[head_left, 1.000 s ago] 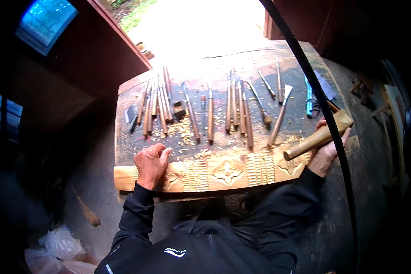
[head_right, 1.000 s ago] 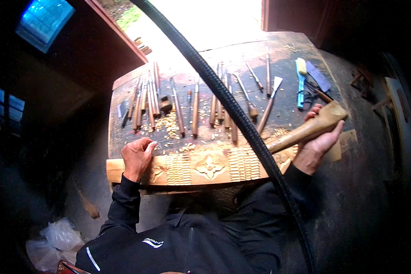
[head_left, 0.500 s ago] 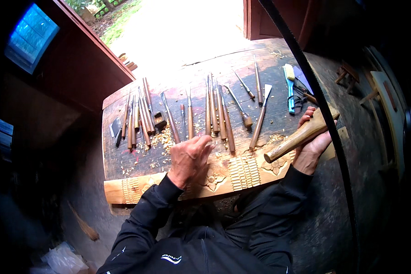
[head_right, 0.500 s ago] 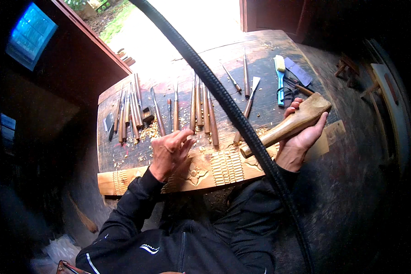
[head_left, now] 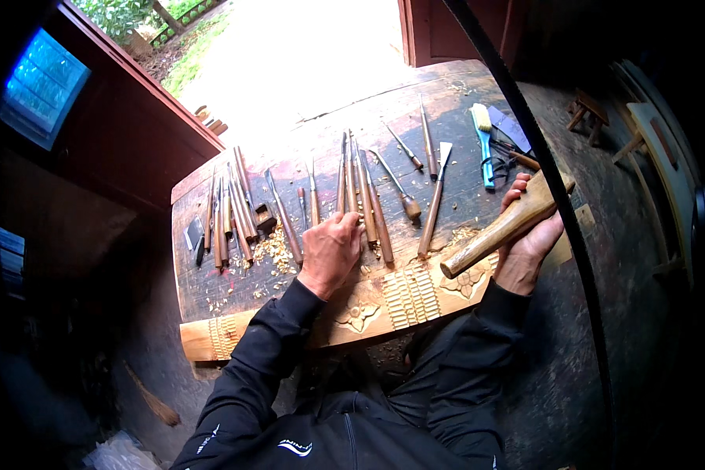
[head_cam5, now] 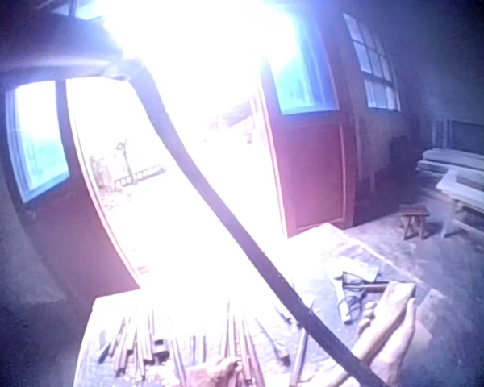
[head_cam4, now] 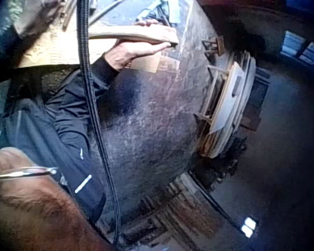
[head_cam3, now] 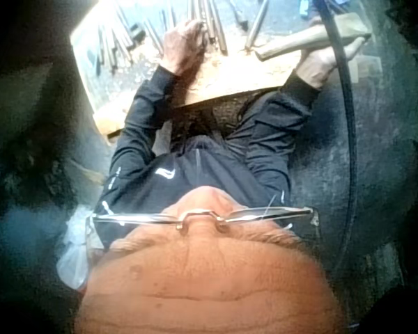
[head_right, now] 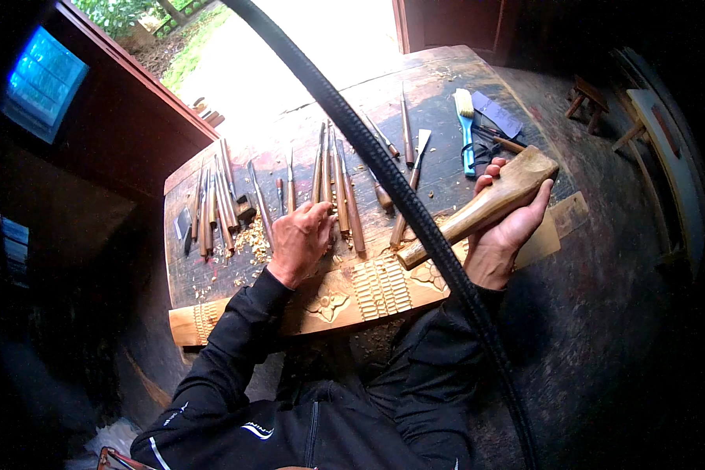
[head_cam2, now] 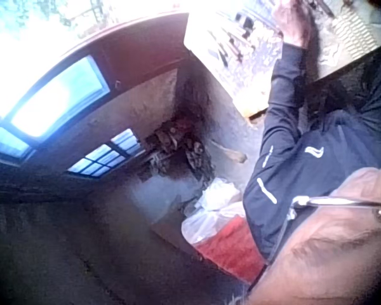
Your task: The person carves decorative floral patterns into a long piece of wood using various chisels and a wooden mallet.
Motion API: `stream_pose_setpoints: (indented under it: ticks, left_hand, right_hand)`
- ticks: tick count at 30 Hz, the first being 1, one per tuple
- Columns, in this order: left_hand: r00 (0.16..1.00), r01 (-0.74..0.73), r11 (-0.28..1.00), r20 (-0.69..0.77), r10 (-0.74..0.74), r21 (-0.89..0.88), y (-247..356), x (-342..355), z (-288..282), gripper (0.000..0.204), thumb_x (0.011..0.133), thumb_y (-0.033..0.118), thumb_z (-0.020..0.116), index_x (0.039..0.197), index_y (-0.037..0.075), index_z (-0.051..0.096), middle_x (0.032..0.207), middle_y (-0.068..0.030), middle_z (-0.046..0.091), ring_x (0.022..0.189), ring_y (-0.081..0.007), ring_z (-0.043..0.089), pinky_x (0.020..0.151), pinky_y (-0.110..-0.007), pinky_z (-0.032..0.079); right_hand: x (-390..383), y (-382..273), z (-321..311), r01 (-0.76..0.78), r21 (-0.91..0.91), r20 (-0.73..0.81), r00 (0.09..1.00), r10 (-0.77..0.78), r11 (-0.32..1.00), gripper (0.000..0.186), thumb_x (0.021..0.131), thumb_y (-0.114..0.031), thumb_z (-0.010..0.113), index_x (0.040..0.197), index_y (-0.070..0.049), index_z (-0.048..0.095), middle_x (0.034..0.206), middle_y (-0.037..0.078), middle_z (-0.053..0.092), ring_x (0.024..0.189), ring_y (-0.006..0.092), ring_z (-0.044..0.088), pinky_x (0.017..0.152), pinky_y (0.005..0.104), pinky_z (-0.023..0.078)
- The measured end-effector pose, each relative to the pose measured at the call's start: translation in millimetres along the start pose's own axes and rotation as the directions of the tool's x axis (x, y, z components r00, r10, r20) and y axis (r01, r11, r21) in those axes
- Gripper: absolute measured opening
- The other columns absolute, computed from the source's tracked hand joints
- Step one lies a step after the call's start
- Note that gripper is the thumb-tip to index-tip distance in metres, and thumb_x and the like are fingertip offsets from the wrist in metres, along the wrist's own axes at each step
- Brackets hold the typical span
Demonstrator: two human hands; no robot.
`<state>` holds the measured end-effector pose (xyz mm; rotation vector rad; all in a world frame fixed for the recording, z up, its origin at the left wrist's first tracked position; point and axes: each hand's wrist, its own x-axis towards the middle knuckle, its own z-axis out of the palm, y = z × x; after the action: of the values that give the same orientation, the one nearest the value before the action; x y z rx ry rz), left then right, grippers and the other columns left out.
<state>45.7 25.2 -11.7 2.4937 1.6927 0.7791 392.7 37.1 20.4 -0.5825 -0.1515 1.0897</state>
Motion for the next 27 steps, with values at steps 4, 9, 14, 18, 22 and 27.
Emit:
stream_pose_setpoints:
  ticks: [4,9,14,18,22,27]
  left_hand:
    - [0.999,0.050,0.999,-0.017,-0.050,0.001,2.3,1.1,2.4,0.022,0.095,0.024,0.084,0.113,0.012,0.076,0.079,-0.0121,0.075,0.072,-0.0346,0.076,0.065,-0.046,0.058]
    - [0.993,0.097,0.995,-0.071,-0.097,-0.017,-6.9,3.1,12.1,0.026,0.095,0.024,0.084,0.116,0.011,0.075,0.077,-0.0137,0.075,0.071,-0.0348,0.076,0.064,-0.047,0.057]
    - [0.972,0.224,0.972,-0.058,-0.228,-0.074,-12.5,4.4,17.3,0.029,0.096,0.026,0.083,0.120,0.012,0.075,0.075,-0.0133,0.075,0.068,-0.0327,0.076,0.063,-0.046,0.057]
    - [0.961,0.266,0.956,-0.038,-0.273,-0.126,-13.7,5.6,14.2,0.026,0.097,0.027,0.082,0.117,0.012,0.077,0.073,-0.0107,0.075,0.065,-0.0295,0.074,0.062,-0.043,0.056]
    - [0.963,0.270,0.948,0.026,-0.269,-0.167,-11.3,4.8,8.5,0.019,0.097,0.025,0.082,0.109,0.010,0.080,0.077,-0.0098,0.076,0.067,-0.0253,0.075,0.063,-0.039,0.057]
    - [0.969,0.210,0.973,-0.117,-0.220,-0.091,-26.0,-1.5,5.4,0.024,0.094,0.024,0.086,0.112,0.009,0.079,0.087,-0.0098,0.078,0.073,-0.0245,0.075,0.066,-0.038,0.057]
  right_hand:
    - [-0.7,-0.4,0.3,-0.014,0.020,-0.001,1.000,0.014,1.000,0.077,0.114,-0.068,0.032,0.131,0.002,0.059,0.108,0.013,0.069,0.092,0.0191,0.069,0.079,0.0312,0.063]
    - [-0.7,1.2,1.2,-0.003,0.015,-0.006,1.000,0.003,1.000,0.077,0.115,-0.068,0.032,0.132,0.003,0.059,0.108,0.014,0.068,0.092,0.0202,0.069,0.078,0.0326,0.062]
    - [-2.2,2.2,2.7,0.012,0.020,-0.010,1.000,-0.012,1.000,0.077,0.115,-0.068,0.033,0.133,0.003,0.059,0.108,0.014,0.068,0.093,0.0206,0.068,0.078,0.0330,0.062]
    - [-4.1,2.3,3.2,0.031,0.007,-0.013,0.999,-0.031,0.999,0.077,0.115,-0.068,0.033,0.132,0.003,0.059,0.108,0.014,0.068,0.093,0.0205,0.068,0.078,0.0331,0.062]
    - [-4.5,0.4,4.8,0.021,-0.013,-0.016,1.000,-0.021,1.000,0.077,0.114,-0.068,0.033,0.132,0.002,0.060,0.107,0.014,0.069,0.091,0.0205,0.069,0.079,0.0330,0.062]
    - [-1.3,1.0,4.0,-0.007,-0.013,-0.003,1.000,0.007,1.000,0.078,0.114,-0.069,0.033,0.131,0.001,0.060,0.107,0.013,0.069,0.090,0.0206,0.069,0.079,0.0331,0.062]
